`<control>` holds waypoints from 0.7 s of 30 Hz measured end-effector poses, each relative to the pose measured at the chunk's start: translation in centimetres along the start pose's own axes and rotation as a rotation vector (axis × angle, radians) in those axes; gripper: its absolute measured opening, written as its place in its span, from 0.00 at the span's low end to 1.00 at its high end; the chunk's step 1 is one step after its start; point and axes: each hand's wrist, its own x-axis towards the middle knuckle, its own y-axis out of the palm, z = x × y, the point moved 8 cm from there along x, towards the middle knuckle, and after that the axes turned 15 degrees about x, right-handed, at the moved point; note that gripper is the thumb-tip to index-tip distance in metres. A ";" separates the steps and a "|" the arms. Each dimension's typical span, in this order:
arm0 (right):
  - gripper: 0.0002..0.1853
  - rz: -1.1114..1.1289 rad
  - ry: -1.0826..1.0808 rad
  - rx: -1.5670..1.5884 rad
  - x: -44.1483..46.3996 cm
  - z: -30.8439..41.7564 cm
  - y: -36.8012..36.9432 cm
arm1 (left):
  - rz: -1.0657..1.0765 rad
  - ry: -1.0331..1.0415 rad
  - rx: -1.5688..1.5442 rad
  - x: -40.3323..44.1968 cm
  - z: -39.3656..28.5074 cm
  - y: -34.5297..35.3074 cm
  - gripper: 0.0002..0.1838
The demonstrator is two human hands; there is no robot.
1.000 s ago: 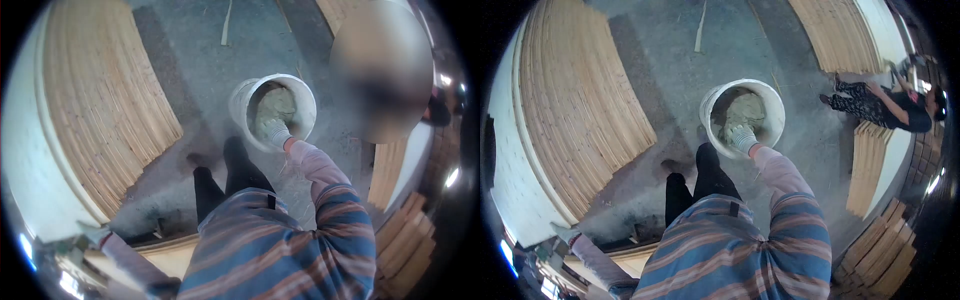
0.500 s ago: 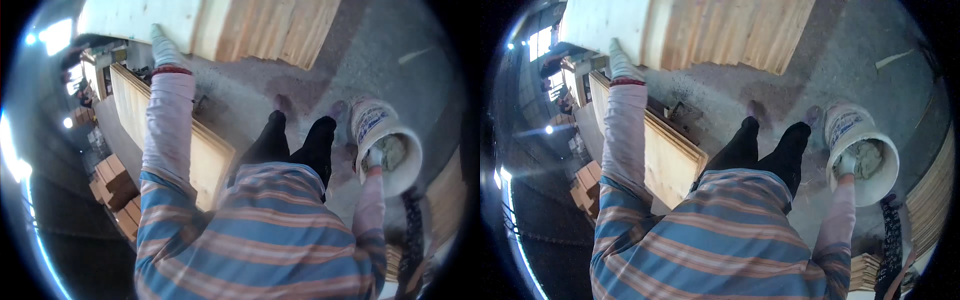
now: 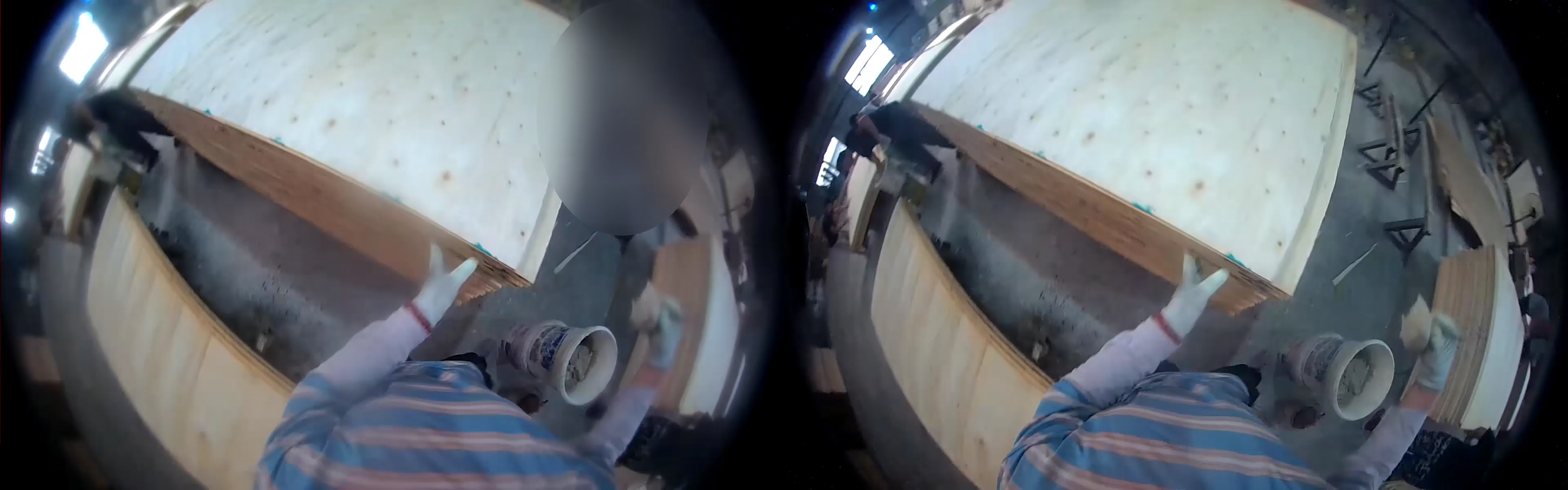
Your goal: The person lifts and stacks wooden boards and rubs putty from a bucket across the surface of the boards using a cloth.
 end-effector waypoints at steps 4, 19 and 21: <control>0.11 0.104 -0.291 0.109 5.7 13.9 16.4 | -0.269 0.424 0.312 2.2 -4.9 -14.9 0.37; 0.10 0.360 -0.016 0.905 39.8 17.8 71.8 | -0.448 0.575 1.553 33.9 -24.3 -47.5 0.29; 0.11 0.099 0.129 1.234 46.5 12.6 73.8 | -0.500 0.538 1.549 33.8 -24.9 -48.3 0.29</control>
